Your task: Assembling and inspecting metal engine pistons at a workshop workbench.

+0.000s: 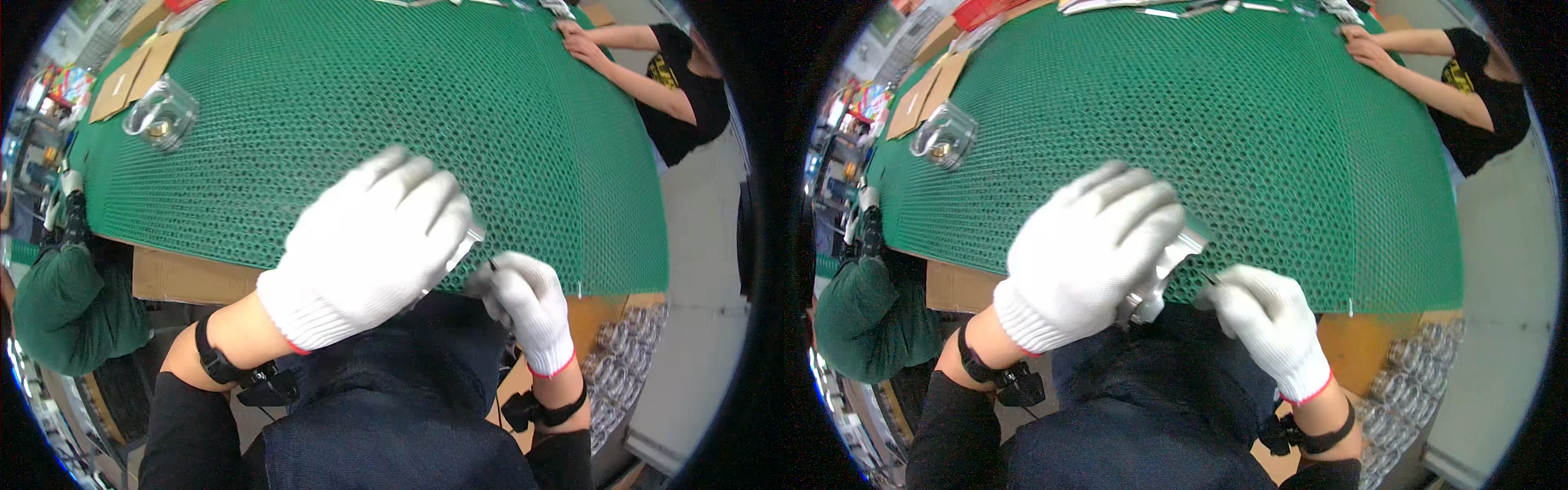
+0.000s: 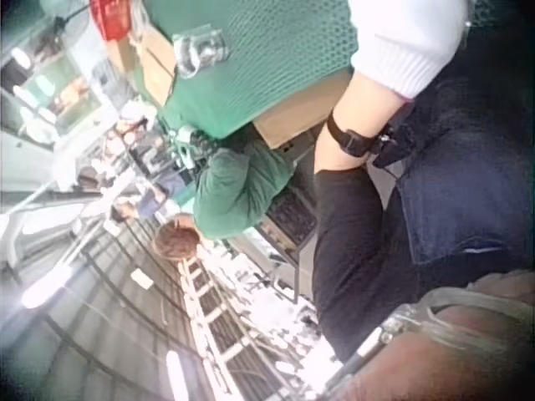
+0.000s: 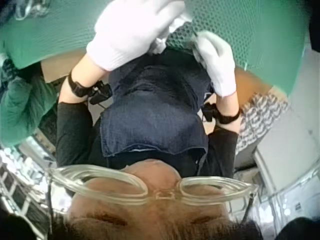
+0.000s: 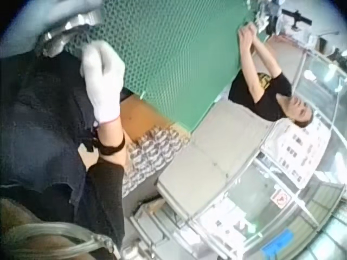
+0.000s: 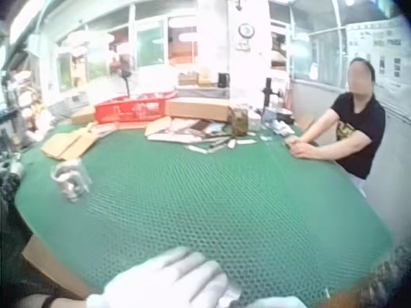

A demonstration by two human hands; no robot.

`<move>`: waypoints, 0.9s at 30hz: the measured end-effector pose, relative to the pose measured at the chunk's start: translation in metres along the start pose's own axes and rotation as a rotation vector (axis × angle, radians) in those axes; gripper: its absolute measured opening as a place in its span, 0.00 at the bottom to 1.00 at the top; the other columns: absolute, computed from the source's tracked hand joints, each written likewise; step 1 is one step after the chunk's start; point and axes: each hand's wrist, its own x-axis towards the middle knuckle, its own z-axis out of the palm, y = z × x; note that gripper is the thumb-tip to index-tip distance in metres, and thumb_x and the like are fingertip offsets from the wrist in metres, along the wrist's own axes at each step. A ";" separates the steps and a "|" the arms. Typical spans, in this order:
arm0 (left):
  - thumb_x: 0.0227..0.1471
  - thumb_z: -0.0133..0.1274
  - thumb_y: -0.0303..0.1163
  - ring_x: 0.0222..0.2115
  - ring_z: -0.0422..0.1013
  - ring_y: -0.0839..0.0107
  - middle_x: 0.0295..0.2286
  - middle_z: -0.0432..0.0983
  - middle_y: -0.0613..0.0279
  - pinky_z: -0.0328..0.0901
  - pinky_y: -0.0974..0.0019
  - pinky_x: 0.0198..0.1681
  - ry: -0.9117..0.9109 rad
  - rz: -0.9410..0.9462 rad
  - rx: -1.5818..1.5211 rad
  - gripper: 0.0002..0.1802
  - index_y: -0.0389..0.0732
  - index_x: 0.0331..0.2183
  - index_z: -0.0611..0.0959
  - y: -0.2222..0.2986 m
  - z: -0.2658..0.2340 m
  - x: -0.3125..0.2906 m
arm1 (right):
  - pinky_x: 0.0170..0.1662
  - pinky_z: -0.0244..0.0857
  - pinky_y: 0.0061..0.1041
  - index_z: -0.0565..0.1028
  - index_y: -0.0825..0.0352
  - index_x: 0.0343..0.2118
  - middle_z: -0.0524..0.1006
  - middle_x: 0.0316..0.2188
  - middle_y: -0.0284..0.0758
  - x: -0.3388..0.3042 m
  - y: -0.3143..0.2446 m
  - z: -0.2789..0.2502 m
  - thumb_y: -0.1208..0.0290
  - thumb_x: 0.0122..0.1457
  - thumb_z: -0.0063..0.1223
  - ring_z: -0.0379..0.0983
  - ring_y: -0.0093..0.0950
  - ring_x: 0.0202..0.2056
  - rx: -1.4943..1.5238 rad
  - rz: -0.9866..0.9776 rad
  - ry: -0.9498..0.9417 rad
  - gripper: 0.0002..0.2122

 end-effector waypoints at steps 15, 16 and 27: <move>0.38 0.64 0.38 0.34 0.77 0.57 0.31 0.78 0.58 0.73 0.60 0.36 -0.492 -0.115 0.068 0.23 0.42 0.39 0.79 -0.024 0.004 0.056 | 0.24 0.67 0.31 0.75 0.65 0.23 0.73 0.17 0.38 0.035 -0.002 0.006 0.69 0.54 0.56 0.73 0.35 0.18 -0.524 -0.600 0.170 0.07; 0.39 0.63 0.36 0.34 0.78 0.57 0.31 0.79 0.57 0.74 0.58 0.37 -0.516 -0.086 0.064 0.21 0.42 0.39 0.81 -0.028 0.005 0.064 | 0.23 0.66 0.31 0.75 0.64 0.22 0.73 0.16 0.38 0.036 -0.003 0.003 0.69 0.54 0.57 0.73 0.35 0.18 -0.627 -0.608 0.189 0.07; 0.44 0.54 0.30 0.37 0.77 0.51 0.33 0.80 0.53 0.72 0.54 0.41 -0.529 -0.202 -0.069 0.20 0.46 0.44 0.82 -0.039 0.005 0.069 | 0.31 0.66 0.32 0.77 0.63 0.32 0.76 0.27 0.34 -0.013 0.016 -0.004 0.65 0.56 0.55 0.74 0.31 0.30 -0.349 -0.664 0.351 0.07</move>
